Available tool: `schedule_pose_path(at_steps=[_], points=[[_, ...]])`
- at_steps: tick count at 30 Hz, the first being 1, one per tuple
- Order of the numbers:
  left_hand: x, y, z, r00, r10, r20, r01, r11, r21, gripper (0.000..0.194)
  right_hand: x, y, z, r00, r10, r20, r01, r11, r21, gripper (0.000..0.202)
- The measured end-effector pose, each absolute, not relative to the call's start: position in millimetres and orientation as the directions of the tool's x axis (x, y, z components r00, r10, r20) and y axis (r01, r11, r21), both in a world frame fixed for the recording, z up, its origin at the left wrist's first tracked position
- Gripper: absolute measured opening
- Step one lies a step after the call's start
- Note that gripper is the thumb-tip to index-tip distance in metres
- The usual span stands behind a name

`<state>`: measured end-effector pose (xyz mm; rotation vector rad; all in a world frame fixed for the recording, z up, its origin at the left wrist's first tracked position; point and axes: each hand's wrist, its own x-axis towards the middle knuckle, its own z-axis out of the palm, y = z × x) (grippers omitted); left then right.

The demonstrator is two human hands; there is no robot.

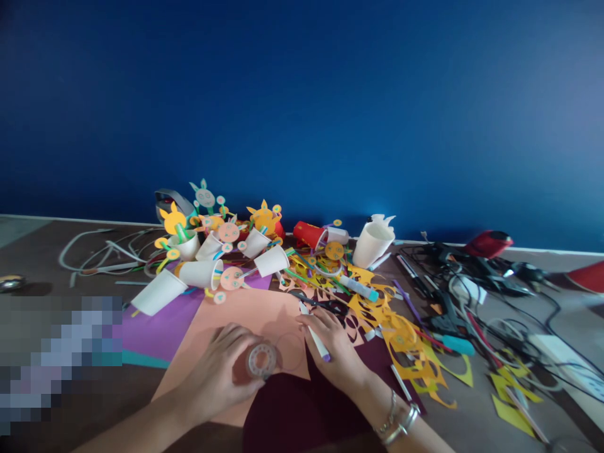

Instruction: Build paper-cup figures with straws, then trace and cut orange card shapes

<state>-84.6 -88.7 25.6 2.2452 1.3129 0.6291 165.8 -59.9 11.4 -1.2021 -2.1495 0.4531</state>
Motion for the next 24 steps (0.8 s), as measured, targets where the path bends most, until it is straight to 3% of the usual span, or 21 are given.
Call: schedule_pose_path(at_steps=[11,14,16,24], points=[[-85.5,-87.3,22.3,0.421,0.895,0.148,0.668,-0.416,0.617,0.039,162.4,-58.5,27.9,-0.316,0.908,0.276,0.522,0.409,-0.749,0.028],[-84.7,-86.5,21.4,0.422,0.899,0.117,0.695,-0.404,0.595,0.037,145.2,-64.8,44.3,-0.322,0.926,0.198,0.494,0.342,-0.799,0.016],[-84.2,-86.3,21.0,0.418,0.902,0.112,0.708,-0.401,0.582,0.034,132.1,-69.5,50.2,-0.388,0.909,0.155,0.501,0.349,-0.792,0.004],[-85.0,-86.9,21.6,0.429,0.891,0.151,0.676,-0.427,0.600,0.027,113.8,-80.3,39.7,-0.533,0.781,0.324,0.521,0.605,-0.602,0.014]])
